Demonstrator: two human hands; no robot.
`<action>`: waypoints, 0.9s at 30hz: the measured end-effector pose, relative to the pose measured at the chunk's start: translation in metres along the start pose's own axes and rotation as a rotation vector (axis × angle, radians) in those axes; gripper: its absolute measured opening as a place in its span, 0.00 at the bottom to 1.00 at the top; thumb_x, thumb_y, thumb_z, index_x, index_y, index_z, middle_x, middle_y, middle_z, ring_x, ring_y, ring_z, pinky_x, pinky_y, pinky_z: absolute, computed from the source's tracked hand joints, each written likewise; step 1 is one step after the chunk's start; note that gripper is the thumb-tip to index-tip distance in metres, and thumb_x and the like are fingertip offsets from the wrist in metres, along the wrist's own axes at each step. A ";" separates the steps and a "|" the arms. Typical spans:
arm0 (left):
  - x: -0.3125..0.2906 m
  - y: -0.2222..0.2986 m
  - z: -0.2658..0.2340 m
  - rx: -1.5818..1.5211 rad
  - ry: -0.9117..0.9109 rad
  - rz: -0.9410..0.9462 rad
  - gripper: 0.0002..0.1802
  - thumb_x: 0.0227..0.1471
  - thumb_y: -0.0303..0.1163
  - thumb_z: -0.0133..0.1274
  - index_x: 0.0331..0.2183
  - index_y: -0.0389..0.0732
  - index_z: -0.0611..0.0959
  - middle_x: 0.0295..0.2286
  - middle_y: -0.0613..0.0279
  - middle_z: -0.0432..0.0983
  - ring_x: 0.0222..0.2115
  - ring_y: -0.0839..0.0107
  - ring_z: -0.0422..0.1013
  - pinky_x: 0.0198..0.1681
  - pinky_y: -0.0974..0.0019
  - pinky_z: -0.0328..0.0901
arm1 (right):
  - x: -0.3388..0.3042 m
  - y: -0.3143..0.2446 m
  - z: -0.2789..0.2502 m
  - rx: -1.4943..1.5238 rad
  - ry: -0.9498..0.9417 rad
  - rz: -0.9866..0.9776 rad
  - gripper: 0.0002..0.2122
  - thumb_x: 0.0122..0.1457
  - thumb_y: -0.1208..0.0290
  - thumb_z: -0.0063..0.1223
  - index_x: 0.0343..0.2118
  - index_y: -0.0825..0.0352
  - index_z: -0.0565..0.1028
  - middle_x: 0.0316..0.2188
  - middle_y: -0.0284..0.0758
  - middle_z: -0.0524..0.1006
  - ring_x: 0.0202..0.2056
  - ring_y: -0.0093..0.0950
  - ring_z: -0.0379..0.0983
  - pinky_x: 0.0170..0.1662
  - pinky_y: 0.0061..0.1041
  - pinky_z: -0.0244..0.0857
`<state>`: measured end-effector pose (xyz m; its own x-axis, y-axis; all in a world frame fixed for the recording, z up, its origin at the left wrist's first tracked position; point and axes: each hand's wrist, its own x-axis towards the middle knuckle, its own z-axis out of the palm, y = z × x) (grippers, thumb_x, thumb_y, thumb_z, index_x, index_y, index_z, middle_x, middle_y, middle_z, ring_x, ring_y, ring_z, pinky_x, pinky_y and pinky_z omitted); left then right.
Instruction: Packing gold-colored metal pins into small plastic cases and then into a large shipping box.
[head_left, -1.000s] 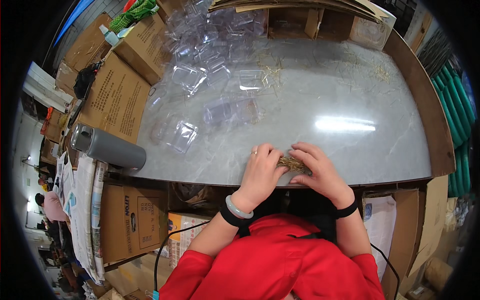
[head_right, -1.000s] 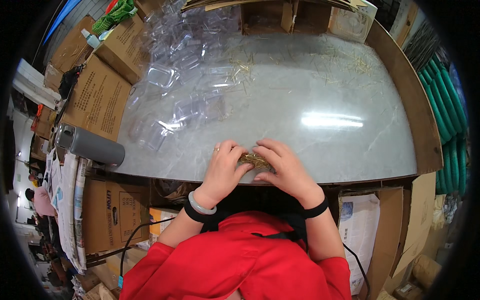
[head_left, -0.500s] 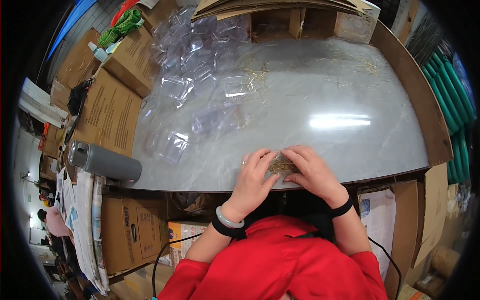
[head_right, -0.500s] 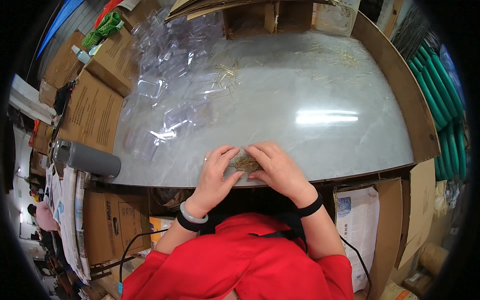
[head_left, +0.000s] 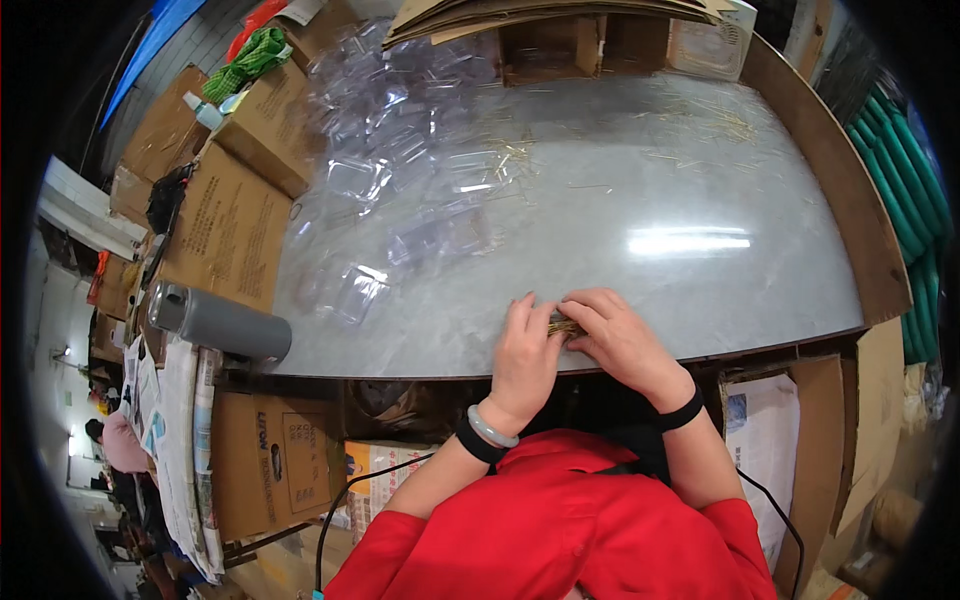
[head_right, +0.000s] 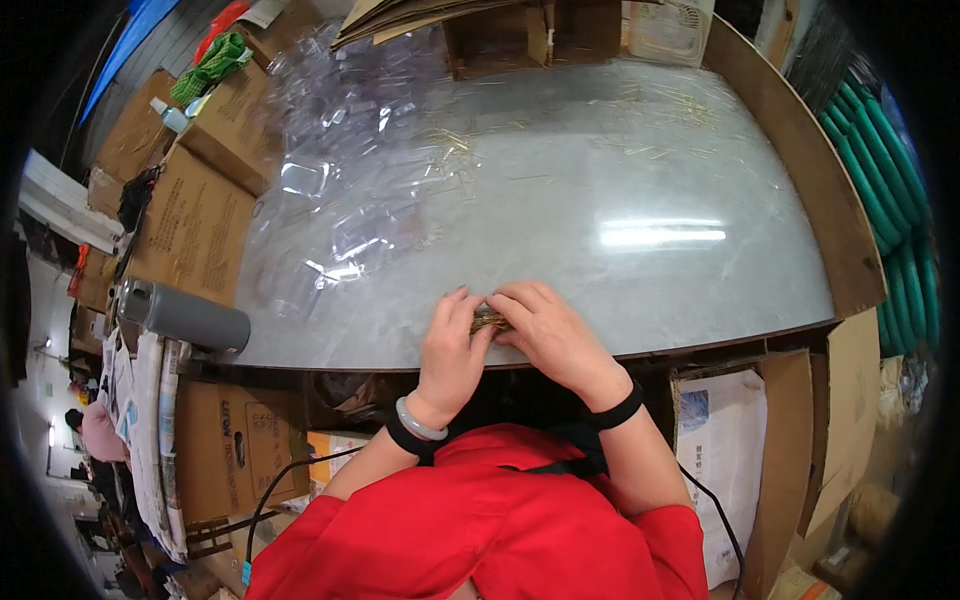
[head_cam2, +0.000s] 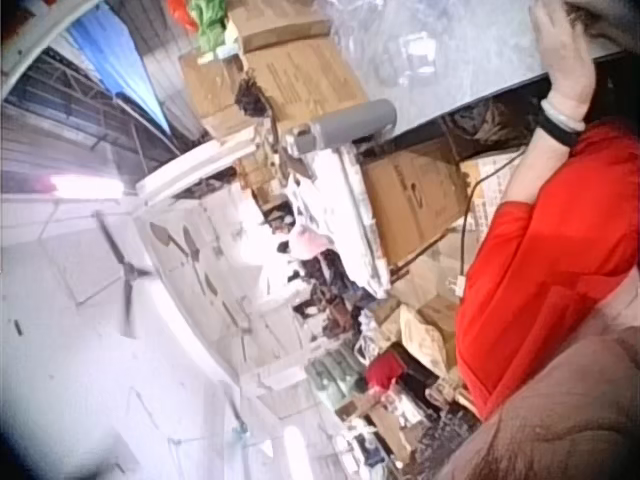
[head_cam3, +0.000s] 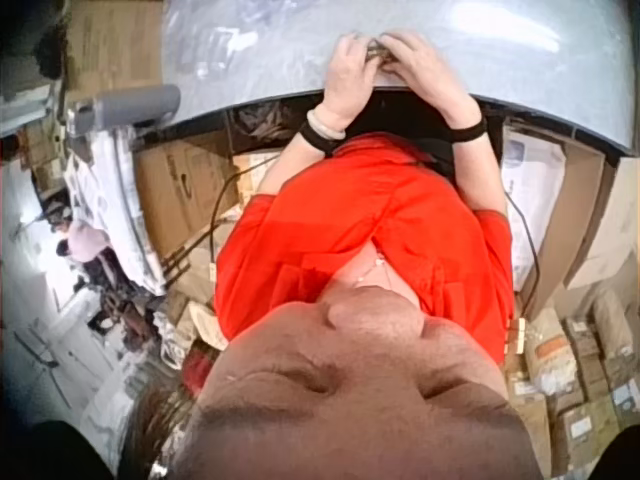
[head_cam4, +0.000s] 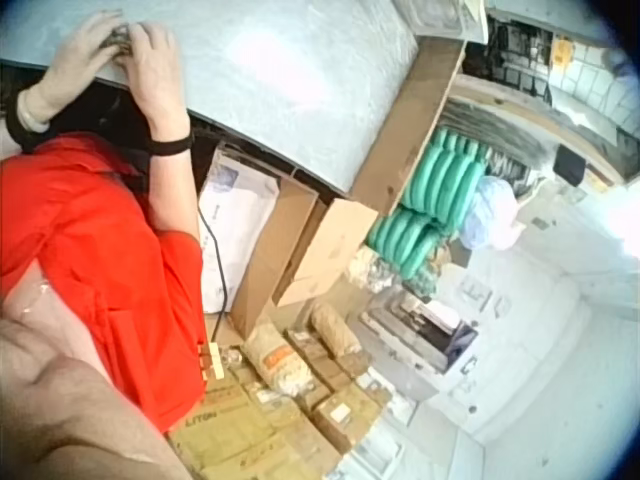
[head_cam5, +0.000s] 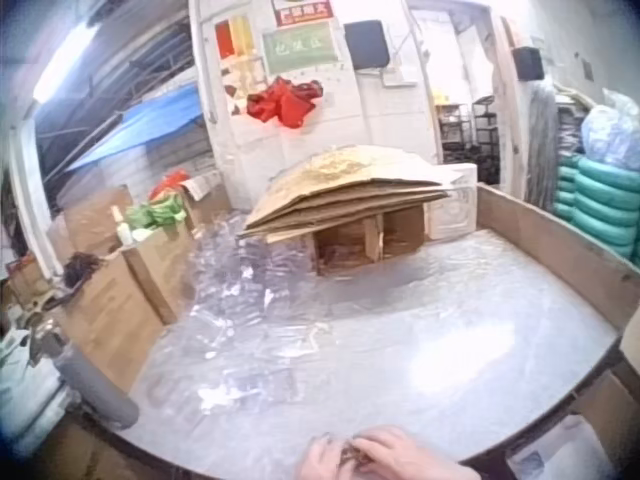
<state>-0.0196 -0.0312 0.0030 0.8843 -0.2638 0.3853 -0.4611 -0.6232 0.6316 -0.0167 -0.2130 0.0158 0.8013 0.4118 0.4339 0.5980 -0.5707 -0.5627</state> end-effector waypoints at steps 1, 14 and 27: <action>0.000 0.001 0.001 0.005 -0.001 -0.004 0.24 0.52 0.21 0.56 0.52 0.32 0.74 0.51 0.37 0.69 0.52 0.40 0.67 0.55 0.52 0.65 | 0.001 0.000 0.001 0.003 -0.006 -0.013 0.22 0.52 0.74 0.63 0.51 0.68 0.72 0.50 0.41 0.73 0.52 0.42 0.69 0.55 0.37 0.65; 0.014 -0.015 -0.013 -0.071 -0.386 0.215 0.50 0.52 0.34 0.61 0.67 0.30 0.51 0.65 0.37 0.47 0.69 0.40 0.40 0.70 0.46 0.41 | -0.014 0.007 -0.019 0.326 0.174 0.183 0.21 0.55 0.76 0.59 0.53 0.69 0.70 0.54 0.45 0.70 0.56 0.46 0.66 0.59 0.36 0.62; 0.025 -0.007 0.003 0.050 -0.358 0.368 0.30 0.56 0.33 0.58 0.58 0.34 0.70 0.53 0.48 0.66 0.61 0.45 0.58 0.67 0.45 0.52 | -0.047 -0.012 -0.018 -0.352 0.300 0.267 0.08 0.50 0.75 0.64 0.34 0.62 0.79 0.34 0.30 0.76 0.39 0.34 0.70 0.45 0.35 0.62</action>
<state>0.0063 -0.0356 0.0064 0.6379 -0.7024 0.3158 -0.7501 -0.4739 0.4612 -0.0622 -0.2384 0.0152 0.8545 0.0274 0.5188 0.2906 -0.8530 -0.4335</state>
